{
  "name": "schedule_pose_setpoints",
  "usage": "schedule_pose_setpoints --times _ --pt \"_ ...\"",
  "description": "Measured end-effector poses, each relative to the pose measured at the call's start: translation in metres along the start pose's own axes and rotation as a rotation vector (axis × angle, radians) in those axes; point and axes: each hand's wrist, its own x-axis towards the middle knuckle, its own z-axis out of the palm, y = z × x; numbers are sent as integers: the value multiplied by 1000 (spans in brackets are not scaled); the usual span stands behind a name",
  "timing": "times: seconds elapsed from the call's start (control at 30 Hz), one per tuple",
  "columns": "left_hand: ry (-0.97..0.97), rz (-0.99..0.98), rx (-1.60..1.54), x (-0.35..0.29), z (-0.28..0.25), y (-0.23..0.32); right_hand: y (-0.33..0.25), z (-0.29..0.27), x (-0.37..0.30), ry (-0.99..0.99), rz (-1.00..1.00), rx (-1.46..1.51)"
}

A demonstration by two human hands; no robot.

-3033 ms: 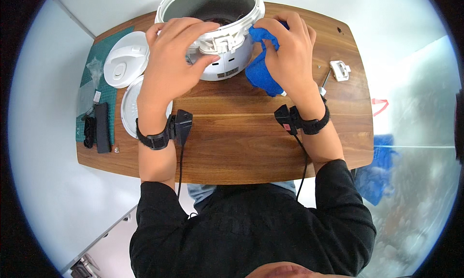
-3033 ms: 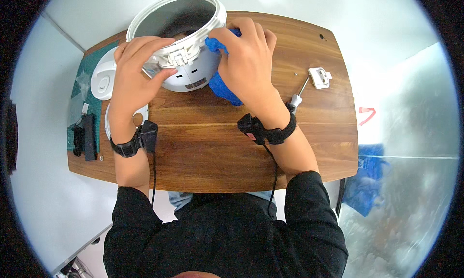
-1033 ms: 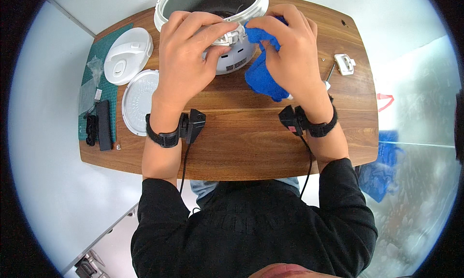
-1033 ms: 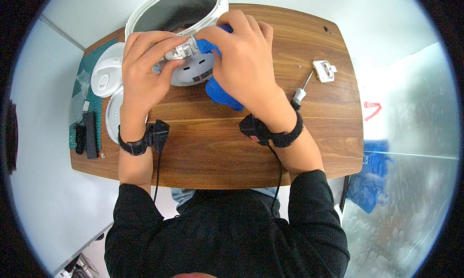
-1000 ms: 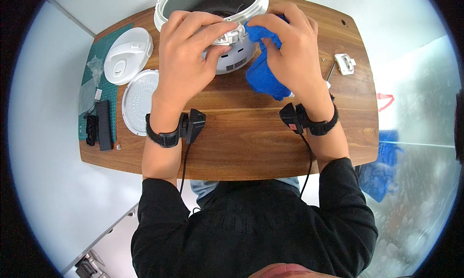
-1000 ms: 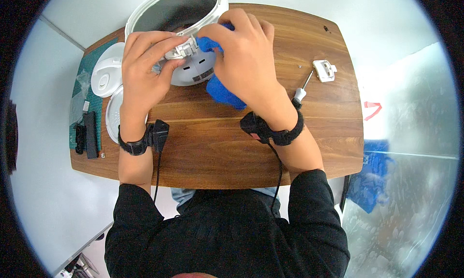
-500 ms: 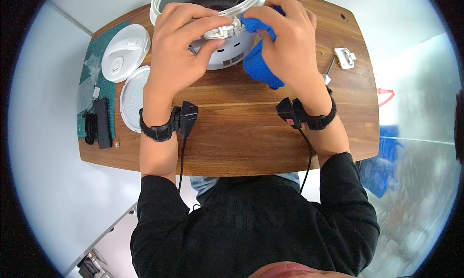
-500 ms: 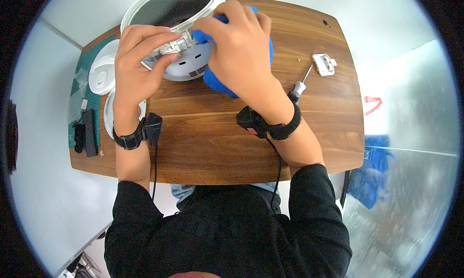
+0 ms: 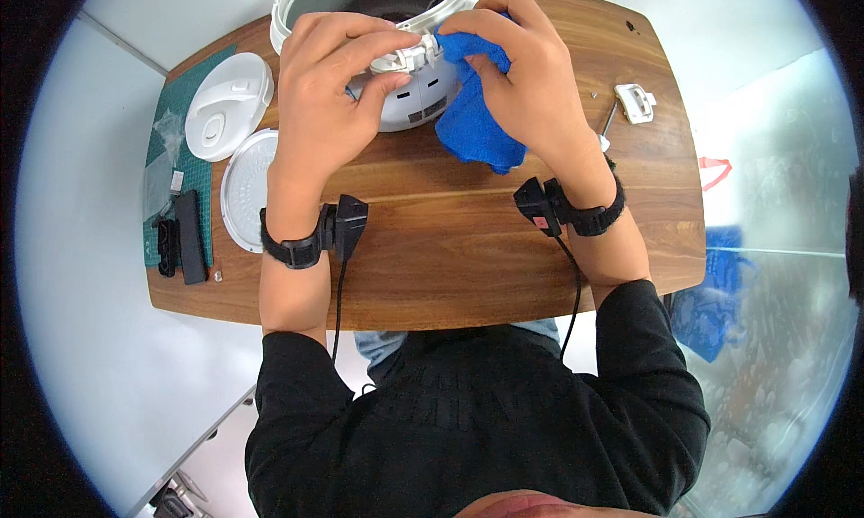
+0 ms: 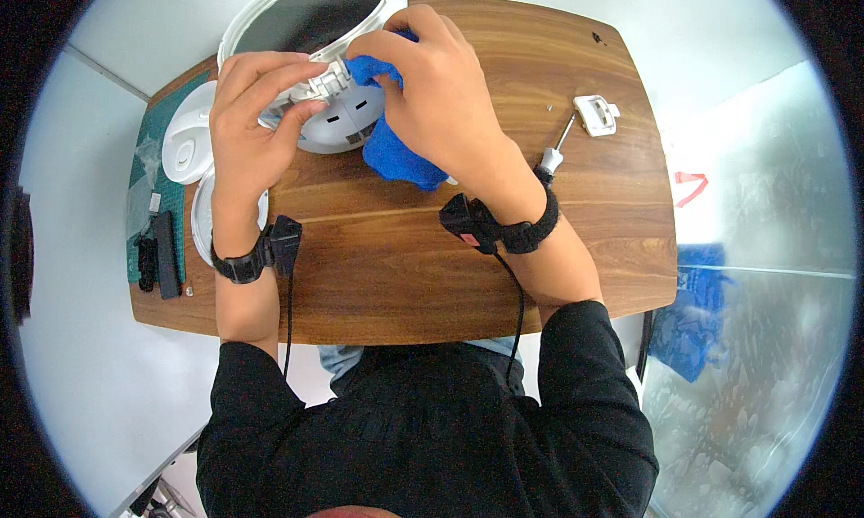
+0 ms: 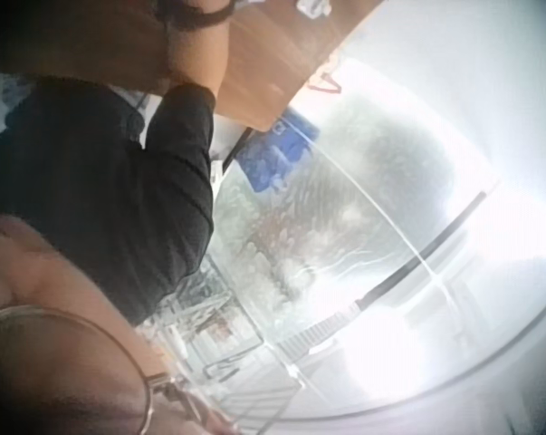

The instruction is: The person uses a screwdriver to remove screws from the lid of a white rice cooker, then wipes the rim with a blue cloth. The person removes the lid and inner pot, places them aside, and continues unscrewing components from the cooker's base.

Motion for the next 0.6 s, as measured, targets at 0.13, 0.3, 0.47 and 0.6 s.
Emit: schedule_pose_setpoints --times 0.13,0.3,0.47,0.6 --pt "-59 -27 -38 2 -6 1 -4 -10 4 -71 36 108" --pt "-99 -75 1 2 -24 -1 -6 -4 4 68 -25 -41" --pt "-129 -78 55 -1 -27 -10 -15 9 -2 112 -101 -159" --pt "-100 -78 39 -3 -25 -13 -25 -3 -1 27 -95 -185"
